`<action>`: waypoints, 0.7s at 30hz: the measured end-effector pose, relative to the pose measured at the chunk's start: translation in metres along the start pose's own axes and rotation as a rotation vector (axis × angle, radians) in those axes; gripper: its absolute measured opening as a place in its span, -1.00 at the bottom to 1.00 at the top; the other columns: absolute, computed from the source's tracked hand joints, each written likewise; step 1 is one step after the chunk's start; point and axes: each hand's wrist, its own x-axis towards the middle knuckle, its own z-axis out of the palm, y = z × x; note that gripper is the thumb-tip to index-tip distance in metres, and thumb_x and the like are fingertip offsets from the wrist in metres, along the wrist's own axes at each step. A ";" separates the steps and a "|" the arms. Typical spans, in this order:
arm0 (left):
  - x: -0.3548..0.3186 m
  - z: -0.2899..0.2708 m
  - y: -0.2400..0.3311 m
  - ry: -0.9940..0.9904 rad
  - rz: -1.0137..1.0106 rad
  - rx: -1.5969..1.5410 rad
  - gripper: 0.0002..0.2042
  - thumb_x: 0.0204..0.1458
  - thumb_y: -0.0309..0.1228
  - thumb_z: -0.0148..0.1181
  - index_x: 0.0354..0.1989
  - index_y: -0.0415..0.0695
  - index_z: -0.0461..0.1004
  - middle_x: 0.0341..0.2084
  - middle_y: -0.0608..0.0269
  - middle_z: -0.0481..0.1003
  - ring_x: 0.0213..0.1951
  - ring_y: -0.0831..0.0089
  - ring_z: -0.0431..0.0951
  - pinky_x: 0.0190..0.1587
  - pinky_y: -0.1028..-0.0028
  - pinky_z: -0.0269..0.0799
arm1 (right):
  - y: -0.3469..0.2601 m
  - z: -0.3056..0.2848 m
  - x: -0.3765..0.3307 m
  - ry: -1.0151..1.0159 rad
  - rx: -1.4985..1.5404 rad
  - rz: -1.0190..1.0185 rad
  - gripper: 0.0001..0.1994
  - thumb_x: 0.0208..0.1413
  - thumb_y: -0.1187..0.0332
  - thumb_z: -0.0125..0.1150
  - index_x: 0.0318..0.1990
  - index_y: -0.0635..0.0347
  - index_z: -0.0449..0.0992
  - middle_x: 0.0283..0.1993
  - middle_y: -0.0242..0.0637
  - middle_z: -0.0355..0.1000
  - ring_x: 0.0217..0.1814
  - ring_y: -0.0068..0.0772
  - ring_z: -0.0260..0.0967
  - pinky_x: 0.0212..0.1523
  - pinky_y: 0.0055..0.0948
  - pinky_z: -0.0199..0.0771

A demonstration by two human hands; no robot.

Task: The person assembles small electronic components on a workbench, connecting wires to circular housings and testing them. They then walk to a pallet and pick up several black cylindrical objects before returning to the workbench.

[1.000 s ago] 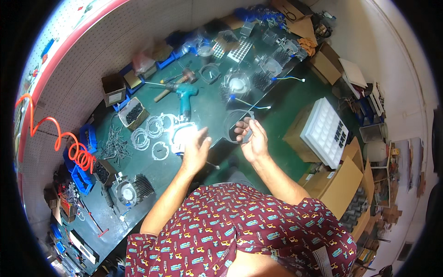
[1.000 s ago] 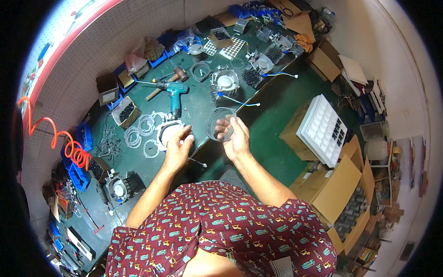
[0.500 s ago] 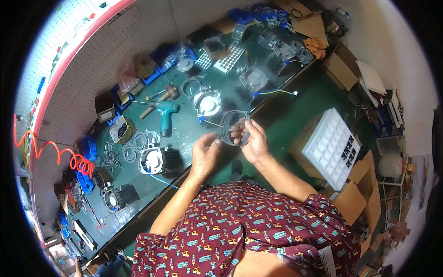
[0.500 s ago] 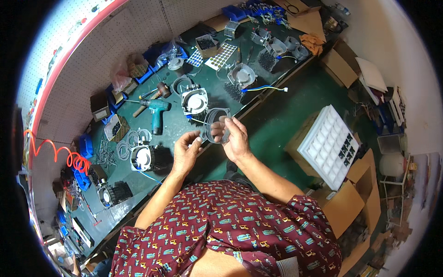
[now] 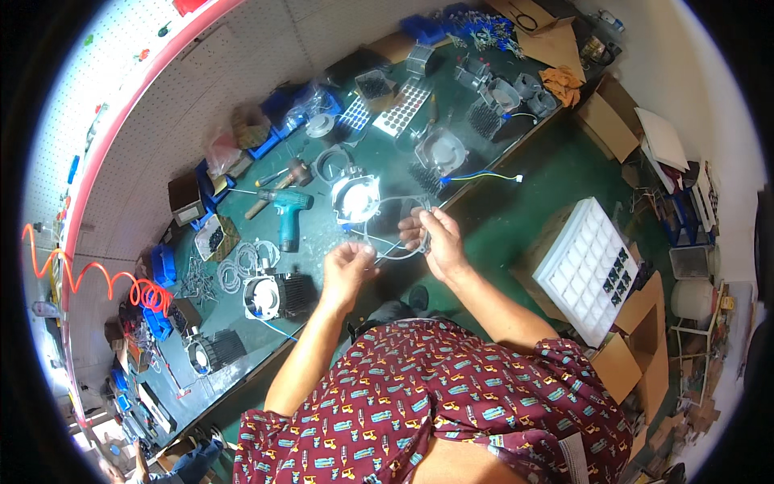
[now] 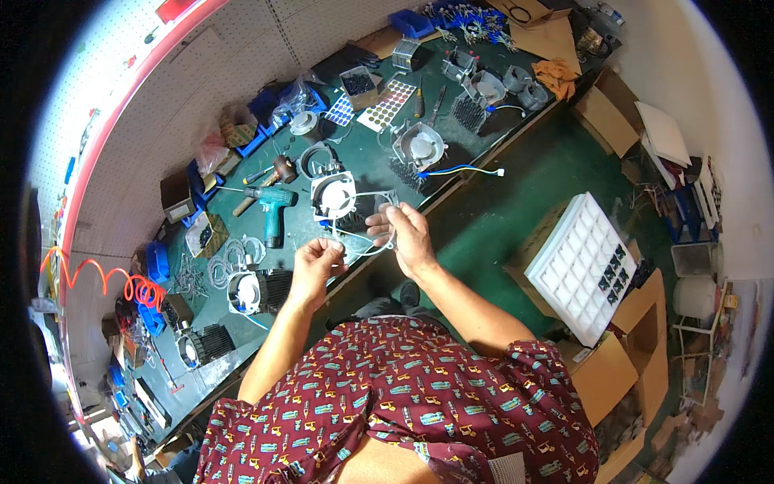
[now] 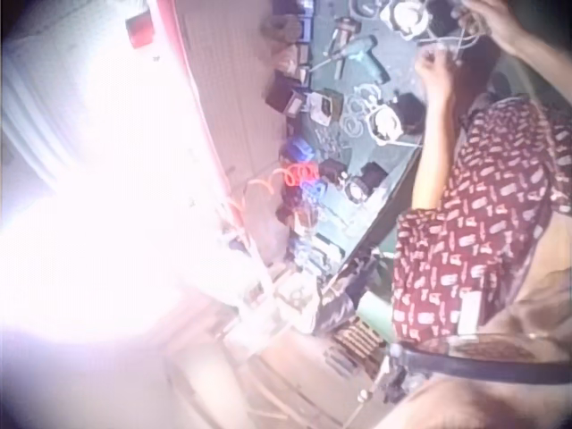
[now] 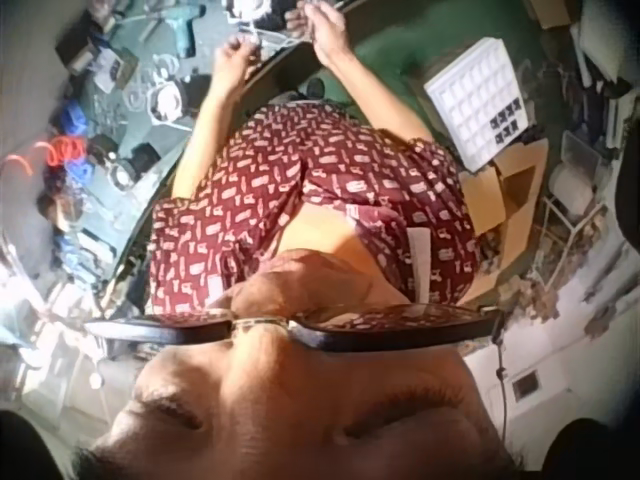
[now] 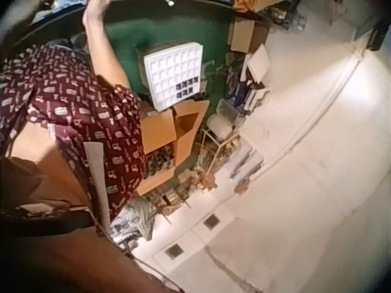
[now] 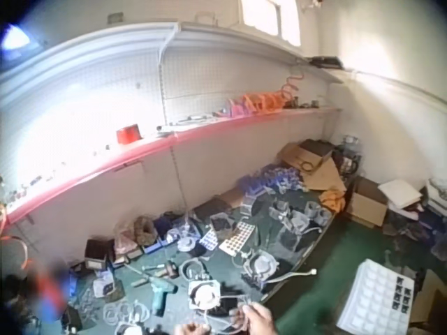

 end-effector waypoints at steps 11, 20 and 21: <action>0.067 -0.078 -0.009 0.184 0.076 0.052 -0.82 0.25 -0.34 0.21 -0.27 -0.20 0.46 -0.44 0.31 0.49 -0.43 0.54 0.48 -0.36 0.45 0.54 | 0.052 -0.012 0.044 0.197 -0.253 0.009 -0.64 0.13 0.49 0.31 0.06 0.28 0.38 -0.14 -0.22 0.58 -0.28 -0.51 0.52 -0.41 -0.56 0.53; 0.112 -0.069 -0.026 0.151 0.055 0.105 -0.80 0.25 -0.34 0.20 -0.39 -0.15 0.44 -0.54 0.36 0.45 -0.54 0.59 0.42 -0.46 0.49 0.47 | 0.083 -0.004 0.065 0.246 -0.383 -0.067 -0.50 -0.02 0.54 0.37 0.11 0.25 0.33 -0.04 -0.22 0.52 -0.20 -0.49 0.50 -0.36 -0.53 0.56; 0.114 -0.069 -0.028 0.147 0.047 0.108 -0.80 0.25 -0.34 0.20 -0.38 -0.15 0.44 -0.54 0.36 0.46 -0.54 0.59 0.42 -0.46 0.49 0.47 | 0.084 -0.003 0.067 0.255 -0.422 -0.063 -0.49 -0.02 0.54 0.38 0.10 0.24 0.33 -0.04 -0.22 0.52 -0.20 -0.48 0.50 -0.36 -0.53 0.56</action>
